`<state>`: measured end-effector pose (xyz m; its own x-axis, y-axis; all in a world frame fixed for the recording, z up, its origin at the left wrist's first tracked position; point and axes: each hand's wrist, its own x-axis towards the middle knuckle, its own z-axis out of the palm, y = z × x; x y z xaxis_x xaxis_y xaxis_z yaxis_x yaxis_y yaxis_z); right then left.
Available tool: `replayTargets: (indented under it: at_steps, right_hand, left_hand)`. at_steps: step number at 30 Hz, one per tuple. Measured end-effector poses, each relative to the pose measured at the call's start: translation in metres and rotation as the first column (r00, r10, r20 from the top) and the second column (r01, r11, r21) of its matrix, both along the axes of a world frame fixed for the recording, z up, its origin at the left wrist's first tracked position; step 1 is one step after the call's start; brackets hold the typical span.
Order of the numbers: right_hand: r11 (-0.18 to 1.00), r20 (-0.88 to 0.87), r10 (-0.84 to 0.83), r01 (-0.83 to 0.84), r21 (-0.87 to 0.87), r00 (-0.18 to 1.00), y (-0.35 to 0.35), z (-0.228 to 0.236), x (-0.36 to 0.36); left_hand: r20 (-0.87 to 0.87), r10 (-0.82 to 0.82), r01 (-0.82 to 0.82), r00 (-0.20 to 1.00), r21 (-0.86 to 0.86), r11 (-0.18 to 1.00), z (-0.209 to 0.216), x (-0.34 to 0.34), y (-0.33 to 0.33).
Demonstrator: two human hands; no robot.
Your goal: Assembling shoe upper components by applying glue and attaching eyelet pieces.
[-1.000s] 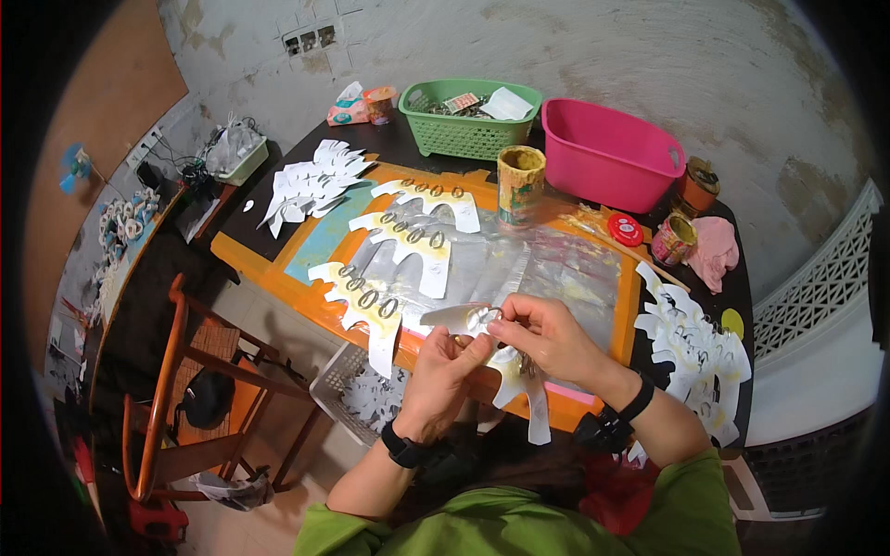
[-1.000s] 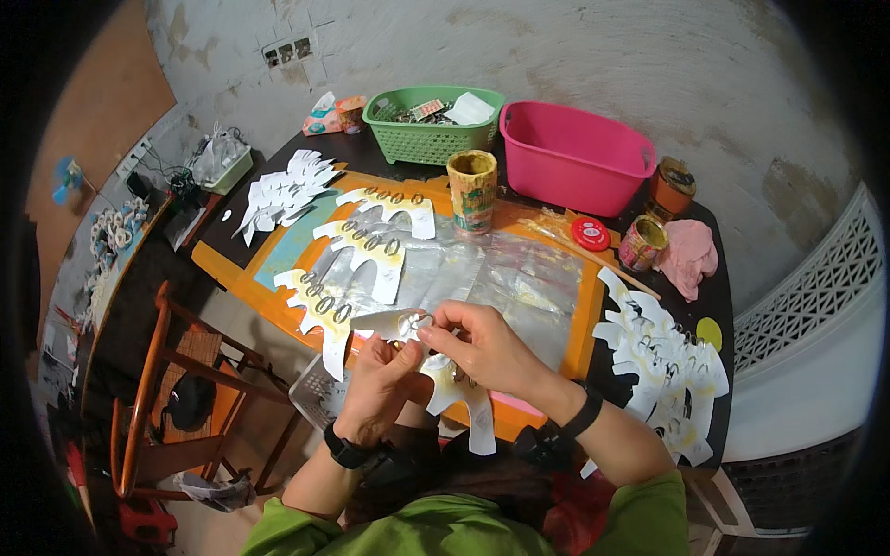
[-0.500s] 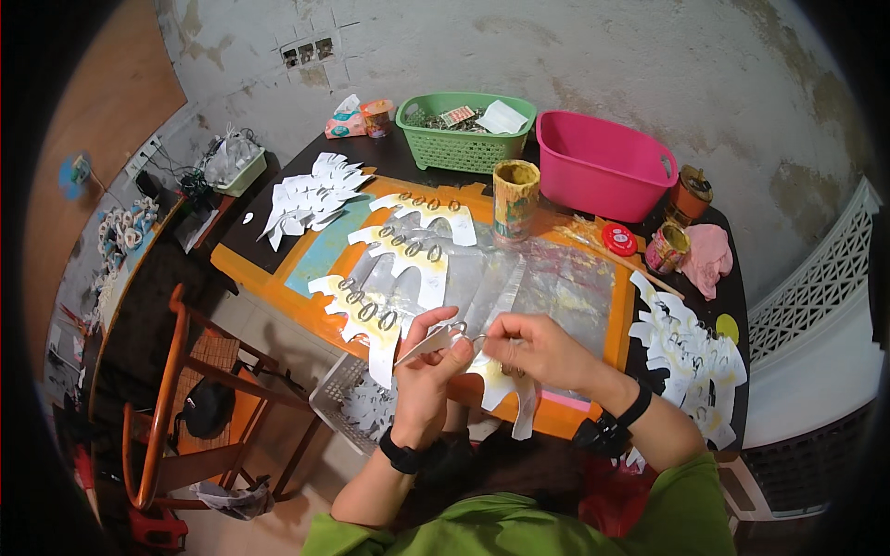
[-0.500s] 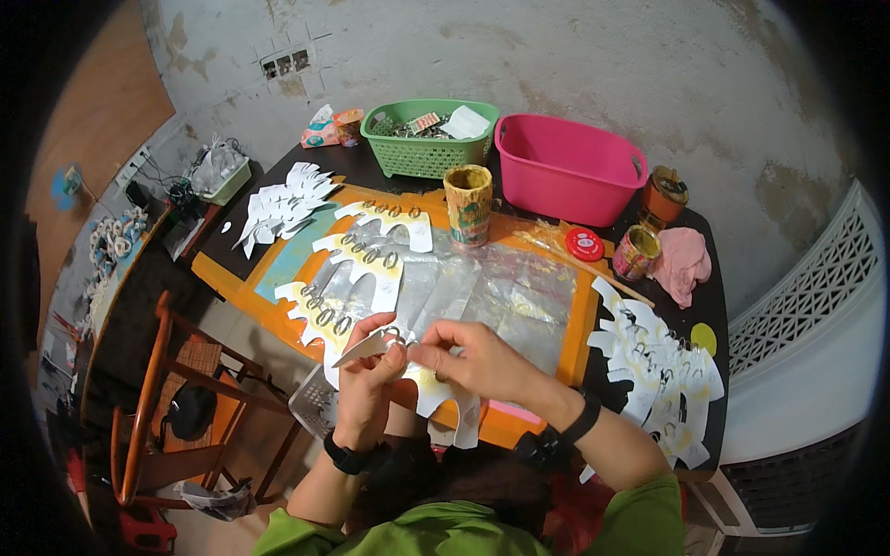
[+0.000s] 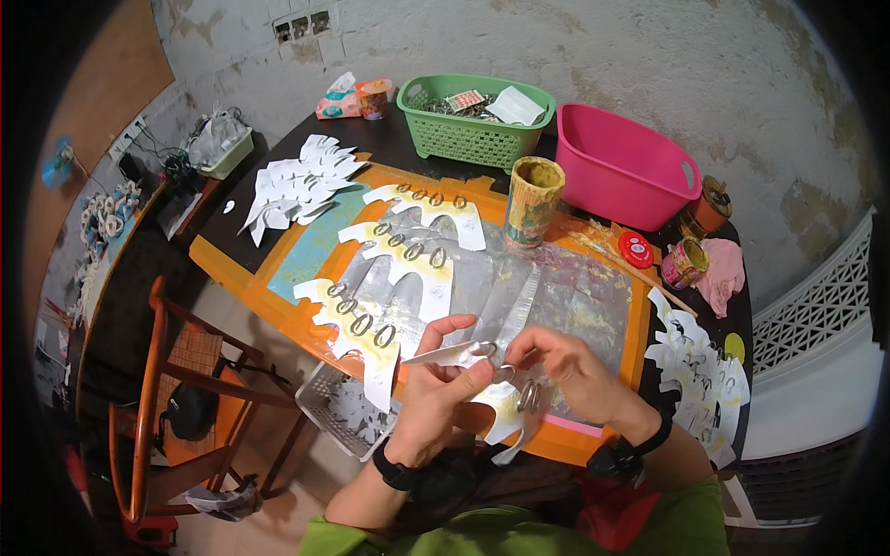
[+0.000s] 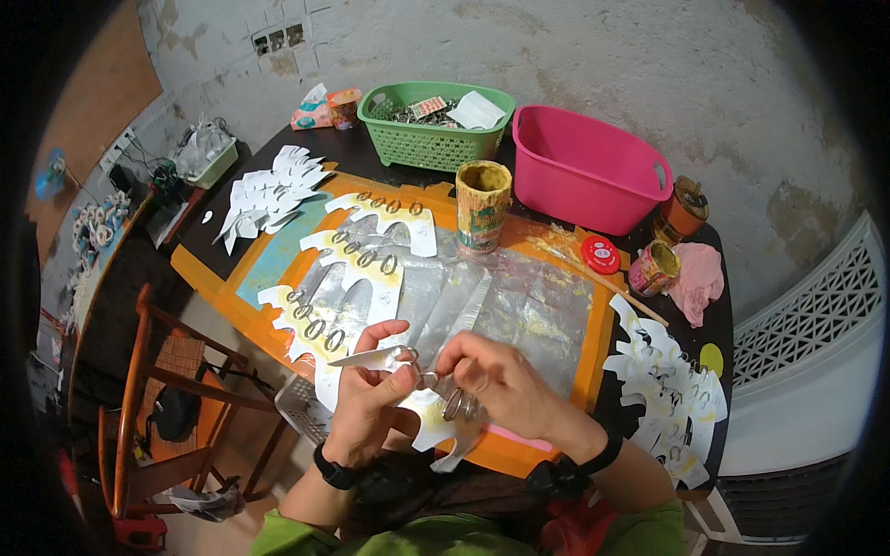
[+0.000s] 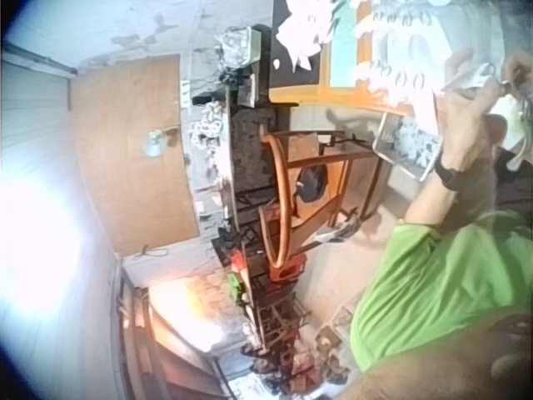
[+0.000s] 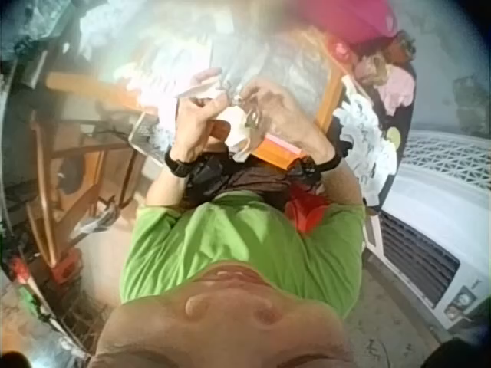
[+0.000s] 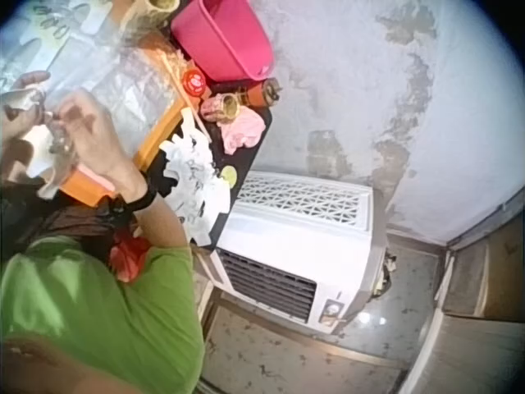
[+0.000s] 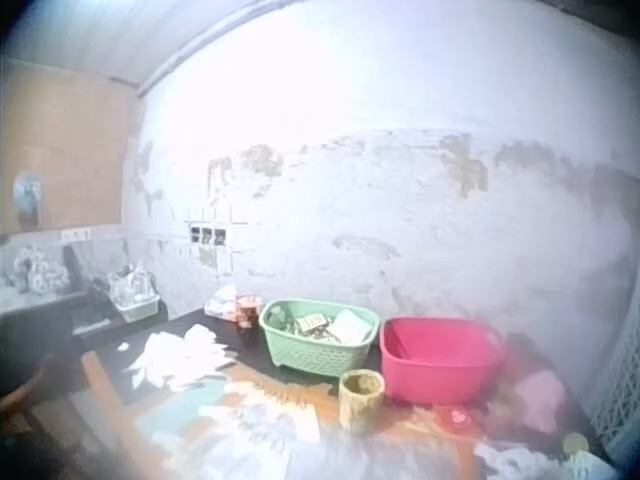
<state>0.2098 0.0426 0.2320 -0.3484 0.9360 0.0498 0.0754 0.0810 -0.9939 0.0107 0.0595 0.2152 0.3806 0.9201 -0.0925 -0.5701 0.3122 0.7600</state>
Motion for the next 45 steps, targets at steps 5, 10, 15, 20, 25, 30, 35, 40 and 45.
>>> replayTargets:
  at_steps: [5,10,15,20,25,30,35,40,45]
  right_hand:
    - [0.958,0.243,-0.128,0.057,0.28,0.961,0.005,0.02,-0.008]
    - [1.0,0.218,-0.015,0.016,0.0,0.976,0.01,0.038,-0.007]
    - [0.999,0.152,-0.025,0.021,0.033,0.988,0.014,0.031,-0.007]
    - [0.995,0.144,-0.074,0.084,-0.059,0.987,0.022,0.026,-0.007]
    - [0.997,0.126,-0.082,0.083,-0.005,0.989,0.019,0.029,-0.017]
    - [0.969,-0.06,-0.031,0.015,-0.246,0.998,0.019,0.024,-0.011]
    - [0.871,-0.263,-0.055,-0.082,-0.485,0.963,0.024,0.021,-0.012]
    - [0.873,-0.496,0.014,-0.252,-0.417,0.868,0.032,0.017,-0.001]
    - [0.948,-0.219,0.071,-0.135,-0.29,0.973,0.015,0.008,-0.018]
  left_hand:
    - [-0.249,-0.165,0.164,0.954,-0.025,0.986,0.015,-0.002,0.003]
    - [-0.315,-0.194,0.228,0.929,0.076,0.971,0.006,-0.005,0.012]
    - [-0.394,-0.228,0.3,0.89,0.13,0.945,0.013,-0.004,0.015]
    - [-0.406,-0.078,0.206,0.911,0.284,0.937,0.01,-0.006,0.012]
    - [-0.231,0.136,-0.087,0.963,0.21,0.974,0.005,0.003,0.008]
    - [-0.145,0.033,0.002,0.989,0.238,0.971,0.002,-0.001,0.011]
    - [0.023,-0.013,0.009,1.0,0.176,0.984,-0.001,0.0,0.016]
    - [0.047,0.054,-0.058,0.997,0.083,0.995,-0.001,0.001,0.018]
    - [0.085,0.169,-0.169,0.982,-0.015,0.986,0.004,0.004,0.016]
